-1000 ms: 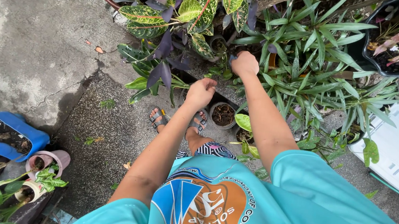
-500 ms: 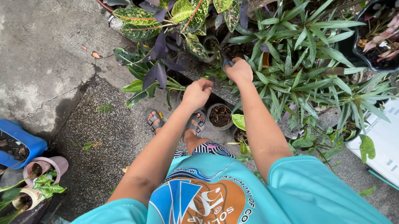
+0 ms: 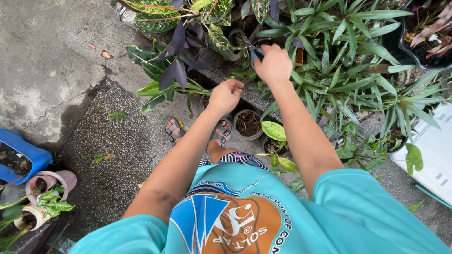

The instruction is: Watering various potted plants in a garden using a cup and pruning some leaves with scissors.

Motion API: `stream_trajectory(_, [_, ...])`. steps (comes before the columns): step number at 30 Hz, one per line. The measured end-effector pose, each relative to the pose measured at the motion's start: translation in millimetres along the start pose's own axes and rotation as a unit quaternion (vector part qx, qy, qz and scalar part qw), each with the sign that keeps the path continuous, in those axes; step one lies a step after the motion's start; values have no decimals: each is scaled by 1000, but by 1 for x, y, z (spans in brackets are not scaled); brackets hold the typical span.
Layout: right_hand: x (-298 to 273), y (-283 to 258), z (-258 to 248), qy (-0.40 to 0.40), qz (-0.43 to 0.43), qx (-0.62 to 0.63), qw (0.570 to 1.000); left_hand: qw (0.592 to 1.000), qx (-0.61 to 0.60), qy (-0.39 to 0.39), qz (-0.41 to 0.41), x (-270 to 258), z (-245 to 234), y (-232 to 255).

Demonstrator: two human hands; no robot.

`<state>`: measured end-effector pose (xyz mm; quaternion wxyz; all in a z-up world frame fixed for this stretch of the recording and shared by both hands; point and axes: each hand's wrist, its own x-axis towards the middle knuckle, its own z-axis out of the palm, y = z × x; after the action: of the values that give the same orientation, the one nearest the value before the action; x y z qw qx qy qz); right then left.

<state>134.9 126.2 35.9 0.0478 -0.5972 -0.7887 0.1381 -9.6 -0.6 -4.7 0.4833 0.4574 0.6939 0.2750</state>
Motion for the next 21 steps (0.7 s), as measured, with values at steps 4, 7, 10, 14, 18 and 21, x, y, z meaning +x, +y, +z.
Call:
stream_trajectory(4, [26,-22,4,-29,-31,-67,997,1000,-14,18,14,-1,3,-5])
stream_trajectory(7, [46,-32,22,-27,-74,-79,994,999,-24,20,-13,-1,3,-9])
stream_trajectory(10, [69,-41,40,-50,-100,-104,988,999,-32,22,-26,1,2,-13])
stream_trajectory(14, [92,-49,65,-102,-99,-160,977,998,-35,43,-29,3,2,-20])
stream_trajectory(18, [111,-45,95,-127,-79,-189,971,996,-56,55,-32,6,0,-25])
stream_trajectory(21, [121,-48,97,-125,-78,-175,973,997,-55,60,-17,9,3,-32])
